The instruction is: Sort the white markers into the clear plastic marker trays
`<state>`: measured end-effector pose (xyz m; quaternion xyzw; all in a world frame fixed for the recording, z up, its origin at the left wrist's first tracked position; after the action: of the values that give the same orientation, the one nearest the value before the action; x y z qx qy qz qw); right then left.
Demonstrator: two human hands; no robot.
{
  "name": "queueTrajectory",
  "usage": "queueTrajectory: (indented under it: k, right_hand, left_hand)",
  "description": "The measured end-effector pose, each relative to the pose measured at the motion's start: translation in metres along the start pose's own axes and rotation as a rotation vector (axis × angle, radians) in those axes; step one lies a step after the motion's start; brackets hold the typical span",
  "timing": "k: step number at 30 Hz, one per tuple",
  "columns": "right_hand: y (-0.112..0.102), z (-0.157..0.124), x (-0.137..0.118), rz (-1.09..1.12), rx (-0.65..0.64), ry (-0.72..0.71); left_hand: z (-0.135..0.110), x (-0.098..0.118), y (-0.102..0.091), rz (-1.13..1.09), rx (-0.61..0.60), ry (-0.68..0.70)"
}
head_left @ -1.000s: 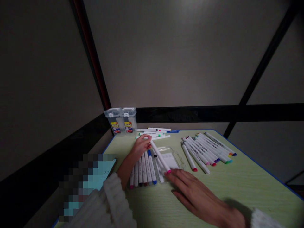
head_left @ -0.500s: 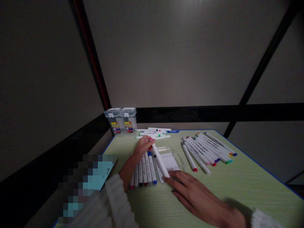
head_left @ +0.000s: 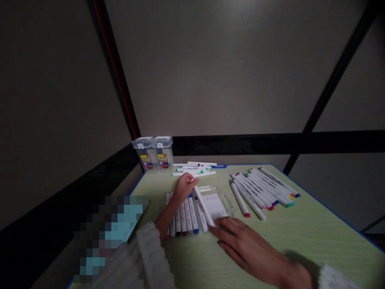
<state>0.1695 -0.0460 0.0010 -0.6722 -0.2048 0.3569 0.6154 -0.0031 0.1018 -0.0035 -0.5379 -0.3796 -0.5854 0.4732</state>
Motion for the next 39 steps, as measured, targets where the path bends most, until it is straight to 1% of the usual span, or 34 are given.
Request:
queueTrajectory:
  k: [5, 15, 21, 27, 32, 39]
  right_hand:
    - [0.001, 0.0, 0.0, -0.011, -0.03, 0.021]
    - [-0.002, -0.001, -0.002, -0.007, -0.032, 0.037]
    - [0.0, 0.0, 0.0, 0.022, -0.022, 0.037]
    - [0.0, 0.001, 0.0, 0.036, -0.045, 0.056]
    - [0.0, 0.0, 0.0, 0.036, -0.041, 0.04]
    - [0.0, 0.0, 0.0, 0.053, -0.018, 0.027]
  left_hand:
    - [0.0, -0.002, 0.0, 0.011, -0.016, -0.001]
    - [0.001, -0.001, 0.001, 0.006, -0.095, -0.026]
    - [0.001, -0.003, 0.001, 0.042, -0.086, -0.003]
    - [0.0, -0.009, 0.002, 0.147, -0.051, 0.033]
    - [0.0, -0.015, 0.003, 0.268, -0.027, 0.071]
    - [-0.003, -0.015, 0.005, 0.44, -0.014, 0.111]
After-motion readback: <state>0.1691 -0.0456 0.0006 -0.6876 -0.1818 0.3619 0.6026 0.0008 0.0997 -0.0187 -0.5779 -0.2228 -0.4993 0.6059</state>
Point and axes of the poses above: each hand's wrist, its own z-axis towards the middle knuckle, its own y-axis out of the palm, x = y × z, the point moved 1 cm from there along z, towards the middle knuckle, and after that the axes turned 12 degrees about -x, right-handed, at the moved point
